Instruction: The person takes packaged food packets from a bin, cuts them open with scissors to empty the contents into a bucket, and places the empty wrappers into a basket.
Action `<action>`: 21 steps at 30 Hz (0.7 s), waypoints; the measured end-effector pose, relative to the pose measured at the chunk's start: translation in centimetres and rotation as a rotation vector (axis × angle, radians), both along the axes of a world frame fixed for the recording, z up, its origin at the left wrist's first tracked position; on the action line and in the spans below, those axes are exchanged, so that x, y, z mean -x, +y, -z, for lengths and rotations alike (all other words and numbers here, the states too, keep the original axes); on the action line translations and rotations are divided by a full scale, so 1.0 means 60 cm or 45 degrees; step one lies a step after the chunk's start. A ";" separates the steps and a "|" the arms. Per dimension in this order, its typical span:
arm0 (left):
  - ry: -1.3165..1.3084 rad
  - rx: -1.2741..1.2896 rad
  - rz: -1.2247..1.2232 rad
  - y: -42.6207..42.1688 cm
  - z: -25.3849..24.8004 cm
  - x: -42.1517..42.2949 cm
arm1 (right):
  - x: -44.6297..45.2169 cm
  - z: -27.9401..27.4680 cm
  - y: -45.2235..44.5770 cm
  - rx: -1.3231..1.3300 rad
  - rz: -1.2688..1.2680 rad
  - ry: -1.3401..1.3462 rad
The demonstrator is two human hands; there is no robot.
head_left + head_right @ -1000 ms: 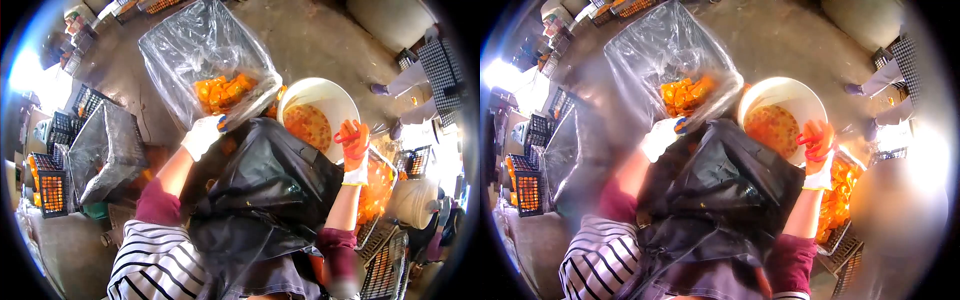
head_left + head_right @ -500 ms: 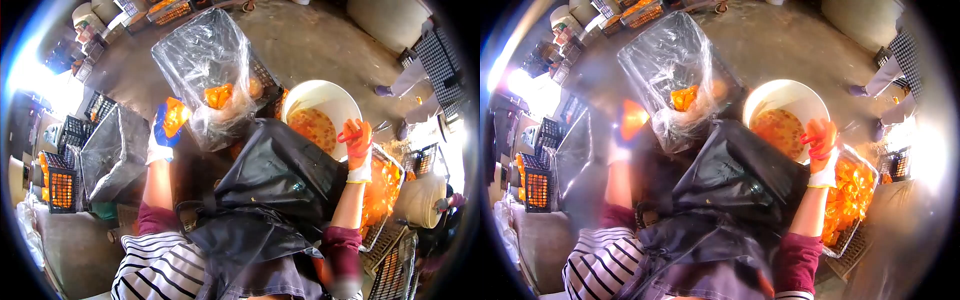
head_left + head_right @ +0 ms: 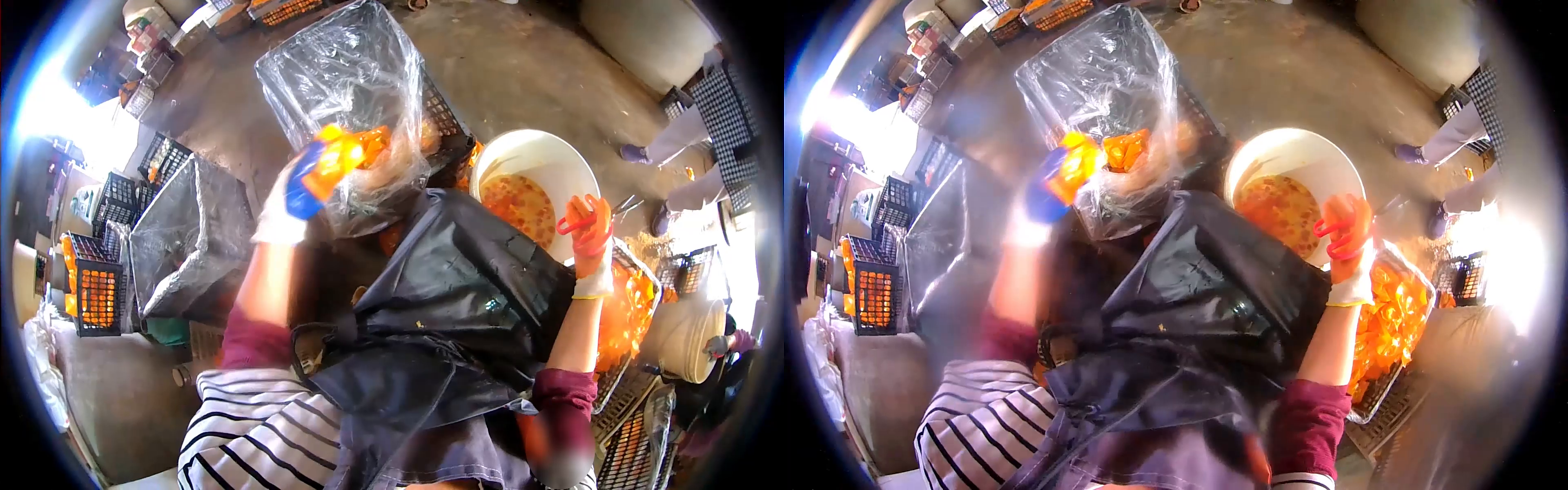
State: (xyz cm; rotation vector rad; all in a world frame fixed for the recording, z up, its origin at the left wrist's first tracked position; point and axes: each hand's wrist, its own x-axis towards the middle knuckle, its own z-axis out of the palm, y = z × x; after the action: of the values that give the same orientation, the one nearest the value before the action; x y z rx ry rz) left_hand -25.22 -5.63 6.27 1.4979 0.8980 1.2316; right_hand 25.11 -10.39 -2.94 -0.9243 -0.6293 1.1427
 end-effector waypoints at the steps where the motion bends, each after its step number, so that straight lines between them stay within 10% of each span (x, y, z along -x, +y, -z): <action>1: -0.685 0.509 0.142 0.015 -0.023 -0.050 | 0.016 -0.017 -0.003 -0.015 -0.037 -0.069; 9: -0.575 0.555 0.174 0.150 0.053 -0.413 | 0.038 -0.006 0.013 0.222 -0.020 -0.291; 12: 0.248 -0.110 0.065 0.156 0.115 -0.465 | 0.050 -0.011 0.002 0.521 0.066 -0.291; 15: -0.364 0.335 0.314 0.175 0.160 -0.489 | 0.043 0.005 0.007 0.641 -0.103 -0.221; 16: -0.915 1.009 0.330 0.143 0.102 -0.487 | 0.035 0.024 0.008 0.604 -0.182 -0.446; 21: -0.582 0.754 0.367 0.148 0.114 -0.494 | 0.050 0.019 0.027 0.391 -0.343 -0.575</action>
State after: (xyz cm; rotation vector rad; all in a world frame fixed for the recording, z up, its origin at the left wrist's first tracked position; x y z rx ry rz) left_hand 4.39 3.26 -0.54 0.7934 0.6313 0.9275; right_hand 22.12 -8.75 -4.10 -1.4138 -0.9836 1.3027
